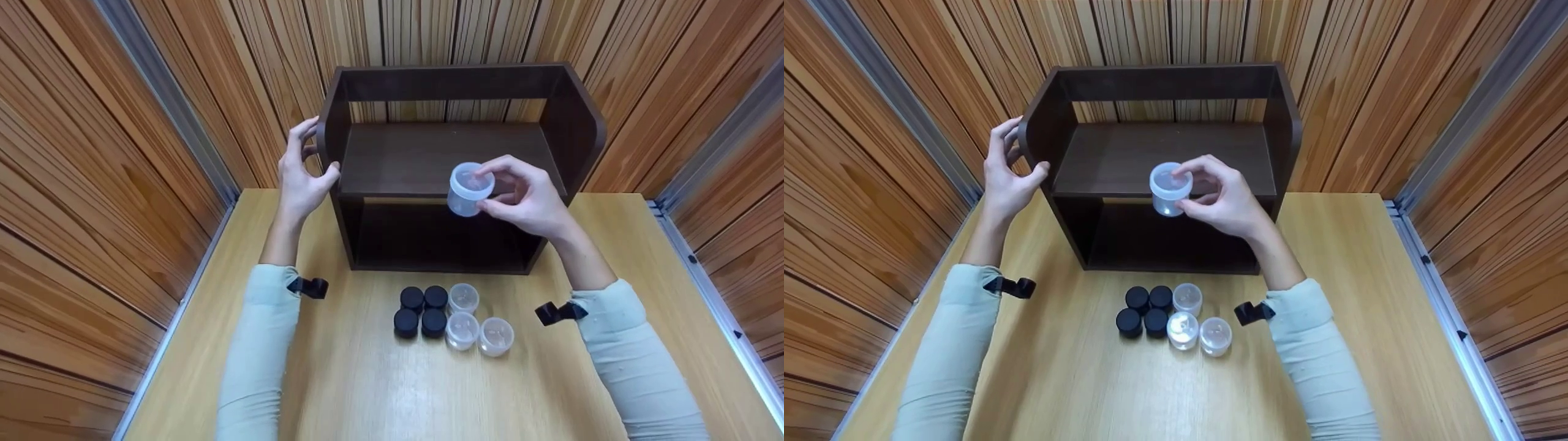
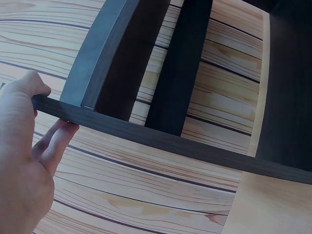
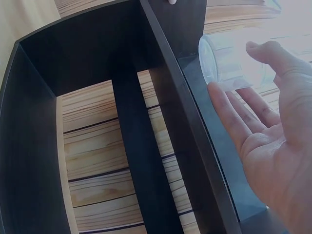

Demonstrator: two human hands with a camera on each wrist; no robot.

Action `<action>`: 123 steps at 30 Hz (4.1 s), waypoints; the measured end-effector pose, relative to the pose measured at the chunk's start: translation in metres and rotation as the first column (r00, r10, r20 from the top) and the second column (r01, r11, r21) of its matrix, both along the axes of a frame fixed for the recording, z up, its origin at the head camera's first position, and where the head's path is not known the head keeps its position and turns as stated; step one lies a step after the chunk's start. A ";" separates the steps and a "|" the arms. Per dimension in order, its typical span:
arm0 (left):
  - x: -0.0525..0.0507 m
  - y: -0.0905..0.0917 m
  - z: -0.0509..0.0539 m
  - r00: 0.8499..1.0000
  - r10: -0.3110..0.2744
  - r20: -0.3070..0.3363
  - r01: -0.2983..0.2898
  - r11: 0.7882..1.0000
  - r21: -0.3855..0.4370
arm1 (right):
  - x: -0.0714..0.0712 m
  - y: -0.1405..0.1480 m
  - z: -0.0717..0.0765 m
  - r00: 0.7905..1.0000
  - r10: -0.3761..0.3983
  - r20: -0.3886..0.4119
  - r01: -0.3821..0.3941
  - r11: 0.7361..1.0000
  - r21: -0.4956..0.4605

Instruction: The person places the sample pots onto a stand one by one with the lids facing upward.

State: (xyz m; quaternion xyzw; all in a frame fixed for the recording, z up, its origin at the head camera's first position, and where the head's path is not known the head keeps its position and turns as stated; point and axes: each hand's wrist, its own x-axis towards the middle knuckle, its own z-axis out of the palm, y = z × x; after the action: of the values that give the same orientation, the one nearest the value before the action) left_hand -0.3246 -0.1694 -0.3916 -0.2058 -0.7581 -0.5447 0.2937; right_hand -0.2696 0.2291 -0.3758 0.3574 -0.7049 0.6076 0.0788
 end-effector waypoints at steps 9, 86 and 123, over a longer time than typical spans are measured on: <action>-0.001 -0.002 0.000 1.000 0.006 -0.010 -0.006 1.000 0.004 | -0.015 -0.021 0.015 0.999 -0.036 -0.020 0.037 0.999 0.025; -0.008 -0.001 -0.002 1.000 0.015 -0.009 -0.014 1.000 0.022 | -0.099 -0.165 0.036 0.884 -0.462 0.067 0.460 0.887 0.047; -0.010 -0.002 -0.005 0.999 0.020 -0.034 -0.019 0.999 0.036 | -0.107 -0.194 0.008 0.890 -0.441 0.112 0.418 0.890 0.179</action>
State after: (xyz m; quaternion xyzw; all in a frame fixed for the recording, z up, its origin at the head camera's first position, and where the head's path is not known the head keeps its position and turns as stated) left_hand -0.3349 -0.1719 -0.3965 -0.2025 -0.7452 -0.5514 0.3157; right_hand -0.3770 0.0356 -0.3682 0.1504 -0.8141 0.5453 0.1313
